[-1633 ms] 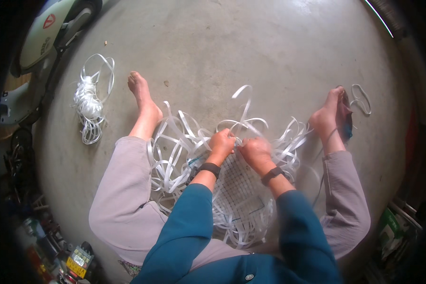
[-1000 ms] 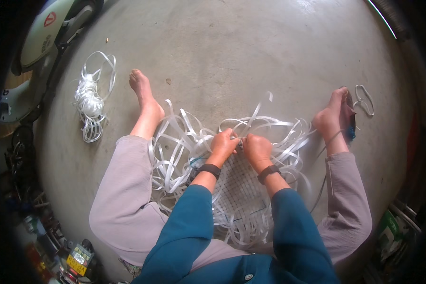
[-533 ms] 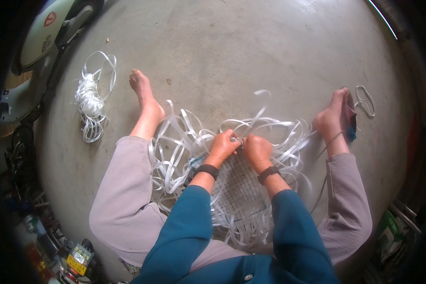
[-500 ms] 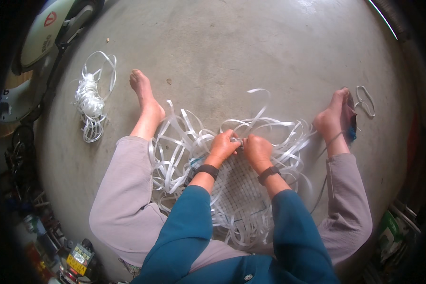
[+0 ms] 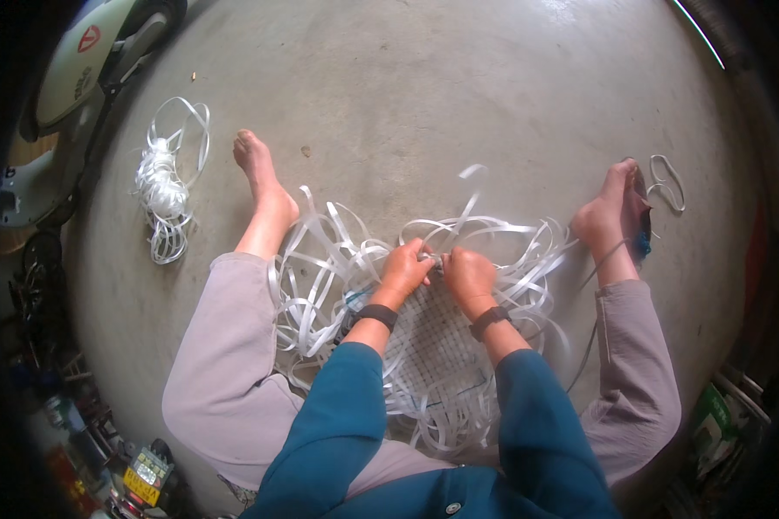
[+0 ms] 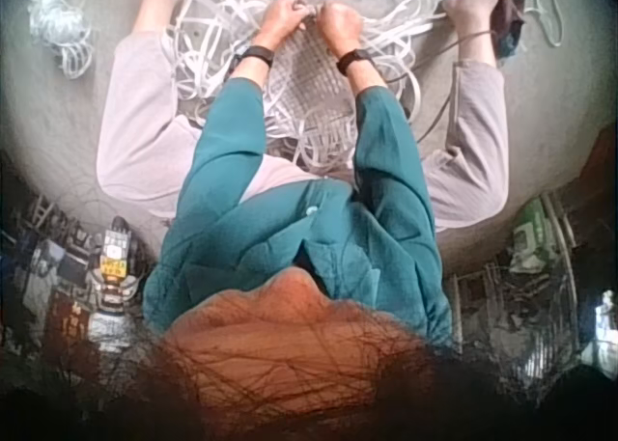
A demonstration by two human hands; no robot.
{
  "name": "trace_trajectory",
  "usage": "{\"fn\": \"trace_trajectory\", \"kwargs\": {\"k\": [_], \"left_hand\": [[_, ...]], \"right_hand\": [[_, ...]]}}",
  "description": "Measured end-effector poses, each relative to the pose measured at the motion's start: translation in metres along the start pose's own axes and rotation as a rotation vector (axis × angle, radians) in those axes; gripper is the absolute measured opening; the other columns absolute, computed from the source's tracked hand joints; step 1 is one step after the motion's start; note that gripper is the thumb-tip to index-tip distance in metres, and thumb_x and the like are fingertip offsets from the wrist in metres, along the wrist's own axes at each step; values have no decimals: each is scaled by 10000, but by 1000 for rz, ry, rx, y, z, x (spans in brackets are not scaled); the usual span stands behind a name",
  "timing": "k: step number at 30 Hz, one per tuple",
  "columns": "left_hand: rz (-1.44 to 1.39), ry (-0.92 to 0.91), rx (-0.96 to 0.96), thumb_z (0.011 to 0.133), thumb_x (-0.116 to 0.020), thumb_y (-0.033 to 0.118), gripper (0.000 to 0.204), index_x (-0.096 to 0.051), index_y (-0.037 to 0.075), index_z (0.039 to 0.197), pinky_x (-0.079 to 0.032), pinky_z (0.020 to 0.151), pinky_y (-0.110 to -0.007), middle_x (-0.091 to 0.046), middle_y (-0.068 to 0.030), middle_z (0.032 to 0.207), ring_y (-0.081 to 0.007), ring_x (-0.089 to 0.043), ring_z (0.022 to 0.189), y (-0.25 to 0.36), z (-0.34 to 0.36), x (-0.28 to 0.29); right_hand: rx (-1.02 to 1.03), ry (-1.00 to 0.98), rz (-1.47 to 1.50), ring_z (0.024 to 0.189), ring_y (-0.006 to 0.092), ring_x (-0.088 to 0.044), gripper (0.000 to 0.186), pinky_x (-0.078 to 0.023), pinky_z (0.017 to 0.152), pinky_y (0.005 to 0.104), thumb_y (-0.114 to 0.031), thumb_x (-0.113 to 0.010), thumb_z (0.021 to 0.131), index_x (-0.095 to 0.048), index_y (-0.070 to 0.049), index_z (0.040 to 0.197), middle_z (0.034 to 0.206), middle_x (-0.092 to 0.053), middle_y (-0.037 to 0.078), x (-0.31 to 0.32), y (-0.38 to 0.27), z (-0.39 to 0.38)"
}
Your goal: The recorder is weaving a basket or container using white plastic strips while sitting on the floor.
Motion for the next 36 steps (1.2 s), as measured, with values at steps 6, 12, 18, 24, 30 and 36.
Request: {"fn": "trace_trajectory", "kwargs": {"k": [6, 12, 18, 24, 30, 36], "left_hand": [[60, 59, 3, 841, -699, 136, 161, -607, 16, 897, -492, 483, -292, -677, -86, 696, -144, -634, 488, 6, -1, -1], [73, 94, 14, 839, -700, 179, 181, -613, 25, 874, -498, 491, -301, -677, -92, 675, -156, -650, 495, 8, -2, -1], [69, 108, 41, 835, -702, 200, 193, -615, 32, 871, -501, 497, -307, -680, -92, 675, -168, -652, 497, 9, -4, 1], [96, 133, 21, 807, -715, 196, 190, -627, 33, 850, -507, 517, -329, -664, -110, 659, -190, -663, 527, 11, -4, 3], [106, 166, -6, 788, -728, 210, 207, -638, 36, 856, -507, 517, -331, -664, -108, 667, -186, -664, 530, 8, -2, 3], [52, 127, 46, 800, -714, 204, 205, -632, 26, 860, -506, 498, -320, -664, -91, 666, -175, -656, 494, 6, -2, 0]], "right_hand": [[-7, -2, 8, 691, 377, -670, 273, -523, 608, 483, -314, -641, 858, -691, -70, 747, 716, -673, 177, 0, 2, 1], [-5, 11, 9, 680, 380, -669, 276, -521, 601, 485, -303, -631, 860, -686, -61, 738, 713, -671, 185, -2, 1, 2], [132, 66, -81, 613, 343, -665, 204, -519, 548, 458, -238, -641, 824, -660, -75, 704, 649, -656, 160, 1, -9, -7], [382, 93, -214, 553, 268, -656, 107, -504, 489, 395, -165, -622, 813, -636, -92, 737, 590, -635, 94, 15, -38, -35], [395, 68, -306, 545, 249, -654, 146, -495, 470, 368, -137, -577, 873, -637, -79, 753, 589, -636, 89, 17, -54, -61], [265, 15, -131, 533, 267, -642, 137, -479, 455, 387, -96, -532, 902, -650, -28, 919, 616, -638, 96, 4, -40, -76]]}}
Point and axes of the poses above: each hand's wrist, its own z-axis towards the middle knuckle, its own x-axis out of the back of the hand, y = z × x, the point moved 6 cm from there along z, towards the middle knuckle
